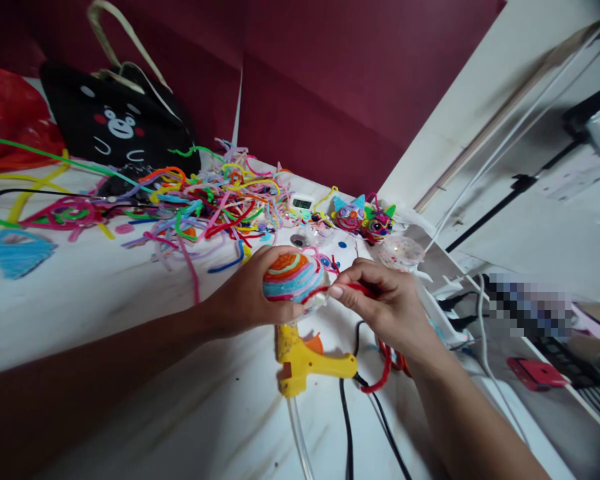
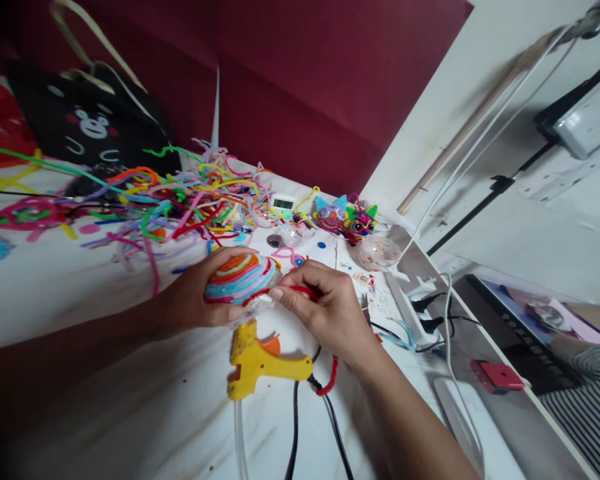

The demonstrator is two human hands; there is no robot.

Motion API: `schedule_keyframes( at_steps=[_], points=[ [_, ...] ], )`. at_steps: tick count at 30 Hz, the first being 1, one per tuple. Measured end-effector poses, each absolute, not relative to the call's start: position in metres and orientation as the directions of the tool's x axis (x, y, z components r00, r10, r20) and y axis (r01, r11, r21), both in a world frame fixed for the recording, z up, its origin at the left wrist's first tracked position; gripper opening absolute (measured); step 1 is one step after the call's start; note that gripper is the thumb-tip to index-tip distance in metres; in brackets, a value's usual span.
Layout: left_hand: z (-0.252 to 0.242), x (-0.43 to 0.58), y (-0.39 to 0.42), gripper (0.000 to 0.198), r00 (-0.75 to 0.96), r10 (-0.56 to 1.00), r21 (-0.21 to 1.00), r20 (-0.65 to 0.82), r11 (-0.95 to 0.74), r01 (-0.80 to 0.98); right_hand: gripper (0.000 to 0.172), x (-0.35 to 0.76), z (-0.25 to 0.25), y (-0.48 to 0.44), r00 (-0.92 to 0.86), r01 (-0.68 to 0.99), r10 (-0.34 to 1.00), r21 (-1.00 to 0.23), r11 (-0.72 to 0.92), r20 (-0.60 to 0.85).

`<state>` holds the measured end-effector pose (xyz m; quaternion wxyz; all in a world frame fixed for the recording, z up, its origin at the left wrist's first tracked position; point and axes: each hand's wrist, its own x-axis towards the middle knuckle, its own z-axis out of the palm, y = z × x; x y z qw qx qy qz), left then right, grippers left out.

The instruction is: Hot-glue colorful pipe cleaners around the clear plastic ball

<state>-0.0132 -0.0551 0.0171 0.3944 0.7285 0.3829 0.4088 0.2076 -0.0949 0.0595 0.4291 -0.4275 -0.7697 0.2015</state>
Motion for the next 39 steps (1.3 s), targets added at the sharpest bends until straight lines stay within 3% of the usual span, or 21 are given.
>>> schedule_keyframes(
  at_steps=[4,9,16,27,39],
  points=[
    [0.018,-0.014,-0.057,0.076,0.385,0.87,0.876,0.307,-0.417,0.243,0.022,0.207,0.058,-0.093,-0.233,0.48,0.856,-0.711,0.514,0.462],
    [0.018,-0.014,-0.058,0.081,0.407,0.86,0.87,0.308,-0.428,0.246,0.016,0.207,0.059,-0.094,-0.243,0.489,0.845,-0.692,0.531,0.476],
    [0.024,-0.013,-0.064,0.079,0.429,0.869,0.927,0.248,-0.341,0.155,0.01,0.208,0.061,-0.095,-0.274,0.489,0.835,-0.679,0.548,0.476],
    [0.029,-0.015,-0.068,0.076,0.492,0.835,0.954,0.247,-0.297,0.025,0.021,0.207,0.065,-0.1,-0.217,0.345,0.935,-0.875,0.341,0.279],
    [0.022,-0.021,-0.059,0.08,0.598,0.771,0.947,0.22,-0.315,0.058,0.02,0.212,0.071,-0.102,-0.321,0.383,0.918,-0.855,0.351,0.233]
  ],
)
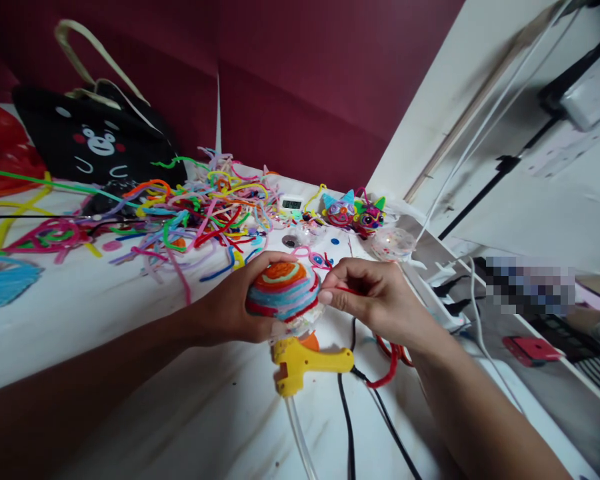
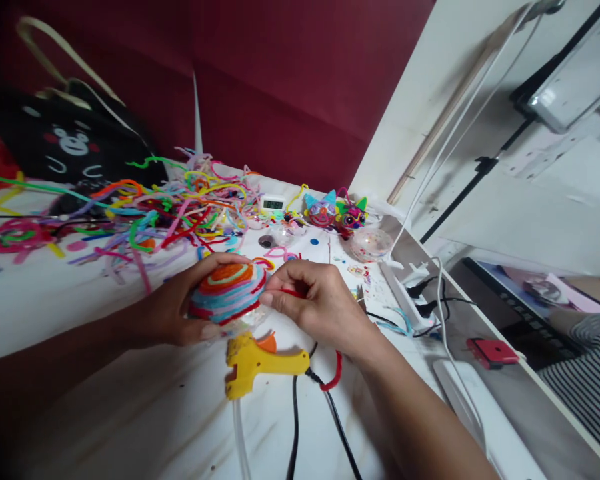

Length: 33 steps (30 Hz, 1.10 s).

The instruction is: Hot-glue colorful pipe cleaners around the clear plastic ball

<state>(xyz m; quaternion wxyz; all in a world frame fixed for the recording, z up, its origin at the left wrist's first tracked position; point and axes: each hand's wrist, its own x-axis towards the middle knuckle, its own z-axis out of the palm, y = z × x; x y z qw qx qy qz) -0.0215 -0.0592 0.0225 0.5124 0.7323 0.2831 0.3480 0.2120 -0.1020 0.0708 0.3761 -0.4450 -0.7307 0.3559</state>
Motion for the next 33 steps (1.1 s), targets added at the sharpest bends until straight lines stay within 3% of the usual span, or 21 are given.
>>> schedule_keyframes(
  at_steps=[5,19,33],
  points=[
    [0.022,-0.024,-0.057,0.079,0.637,0.743,0.947,0.205,-0.316,0.064,0.018,0.212,0.07,-0.101,-0.35,0.356,0.913,-0.872,0.336,0.209],
    [0.018,-0.029,-0.05,0.079,0.692,0.673,0.945,0.261,-0.325,-0.04,0.039,0.205,0.076,-0.102,-0.281,0.17,0.959,-0.982,0.087,0.037],
    [0.019,-0.03,-0.05,0.075,0.717,0.644,0.962,0.266,-0.229,-0.152,0.04,0.206,0.08,-0.099,-0.281,0.124,0.958,-0.992,-0.025,-0.06]
  ],
)
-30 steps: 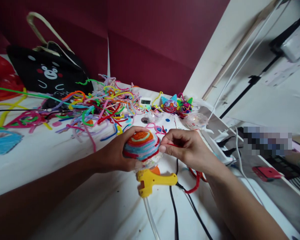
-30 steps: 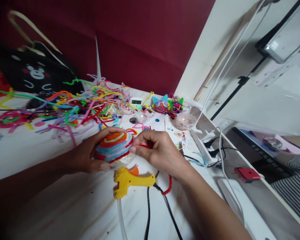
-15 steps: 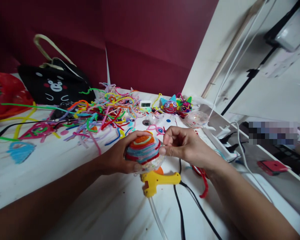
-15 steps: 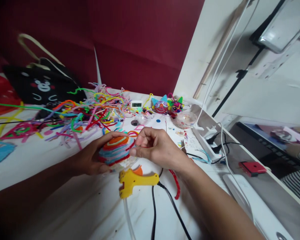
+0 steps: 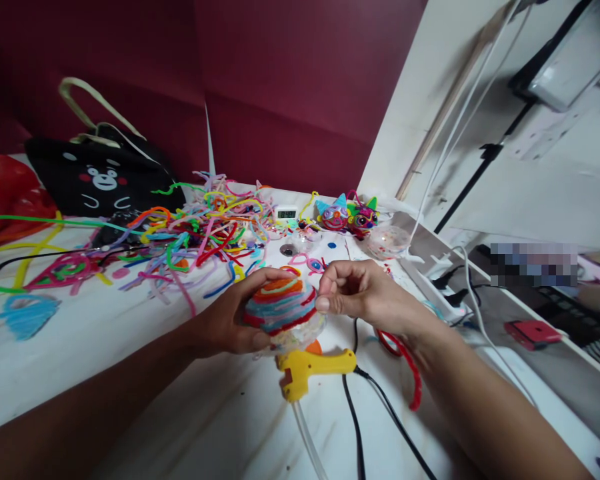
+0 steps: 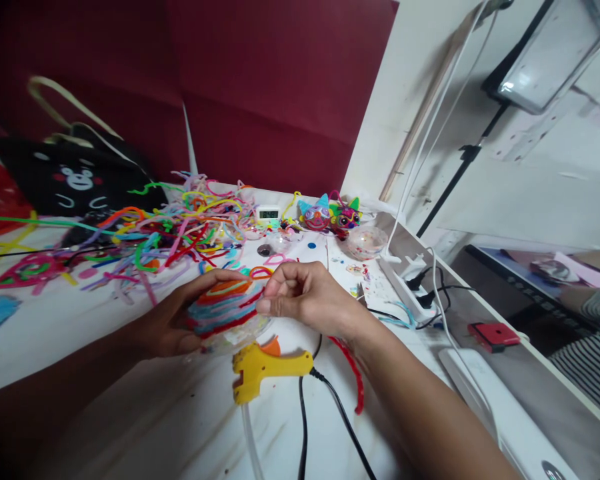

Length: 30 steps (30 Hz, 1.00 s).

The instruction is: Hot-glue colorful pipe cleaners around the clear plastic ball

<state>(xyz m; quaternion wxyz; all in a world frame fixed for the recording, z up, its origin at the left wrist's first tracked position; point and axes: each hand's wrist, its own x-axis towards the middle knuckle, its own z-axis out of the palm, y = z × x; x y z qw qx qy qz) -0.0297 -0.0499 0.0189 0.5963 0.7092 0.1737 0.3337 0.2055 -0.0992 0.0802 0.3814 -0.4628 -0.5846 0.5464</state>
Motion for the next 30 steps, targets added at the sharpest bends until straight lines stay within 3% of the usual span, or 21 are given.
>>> schedule_keyframes(
  at_steps=[7,14,18,30],
  points=[
    [0.016,-0.031,-0.049,0.072,0.722,0.672,0.986,0.166,-0.098,-0.136,0.042,0.212,0.073,-0.09,-0.35,0.065,0.933,-0.996,-0.067,-0.085],
    [0.015,-0.032,-0.052,0.067,0.722,0.672,0.985,0.164,-0.069,-0.16,0.04,0.216,0.069,-0.088,-0.386,0.031,0.919,-0.997,-0.07,-0.077],
    [0.016,-0.031,-0.052,0.076,0.744,0.653,0.986,0.144,-0.035,-0.161,0.039,0.216,0.072,-0.09,-0.366,0.058,0.927,-0.996,-0.062,-0.079],
    [0.024,-0.028,-0.057,0.067,0.661,0.721,0.978,0.206,-0.125,-0.169,0.042,0.213,0.064,-0.09,-0.321,0.067,0.945,-0.997,-0.035,-0.055]
  ],
)
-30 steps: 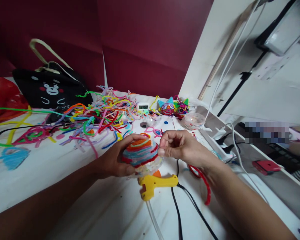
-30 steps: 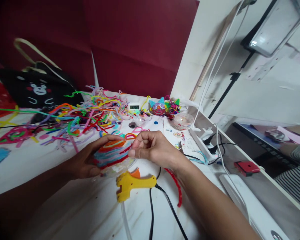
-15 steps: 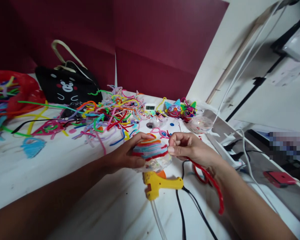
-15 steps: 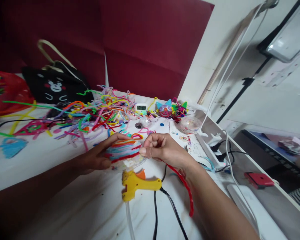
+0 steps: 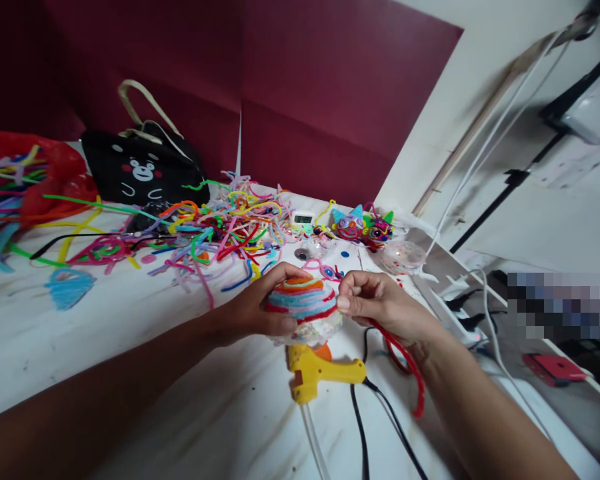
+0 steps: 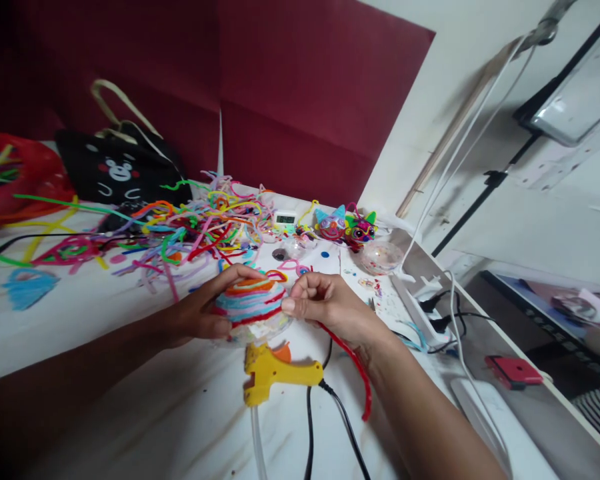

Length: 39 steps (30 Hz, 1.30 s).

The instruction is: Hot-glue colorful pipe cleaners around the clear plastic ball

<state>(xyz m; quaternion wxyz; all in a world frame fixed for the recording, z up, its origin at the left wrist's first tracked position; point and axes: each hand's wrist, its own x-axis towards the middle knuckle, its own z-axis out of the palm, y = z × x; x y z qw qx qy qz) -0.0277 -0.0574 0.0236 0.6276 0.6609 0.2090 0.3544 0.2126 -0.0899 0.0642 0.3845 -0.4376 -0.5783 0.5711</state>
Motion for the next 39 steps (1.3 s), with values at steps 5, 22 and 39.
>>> schedule_keyframes(
  at_steps=[5,22,39],
  points=[
    [0.021,-0.029,-0.054,0.068,0.693,0.696,0.974,0.191,-0.047,-0.221,0.042,0.215,0.067,-0.089,-0.354,0.085,0.935,-0.996,0.004,-0.026],
    [0.022,-0.035,-0.052,0.074,0.737,0.632,0.935,0.238,0.055,-0.35,0.067,0.206,0.049,-0.087,-0.548,-0.055,0.836,-0.998,-0.014,0.019],
    [0.016,-0.03,-0.038,0.054,0.554,0.794,0.952,0.249,-0.094,-0.293,0.087,0.202,0.041,-0.083,-0.206,-0.048,0.975,-0.996,0.078,0.086]
  ],
)
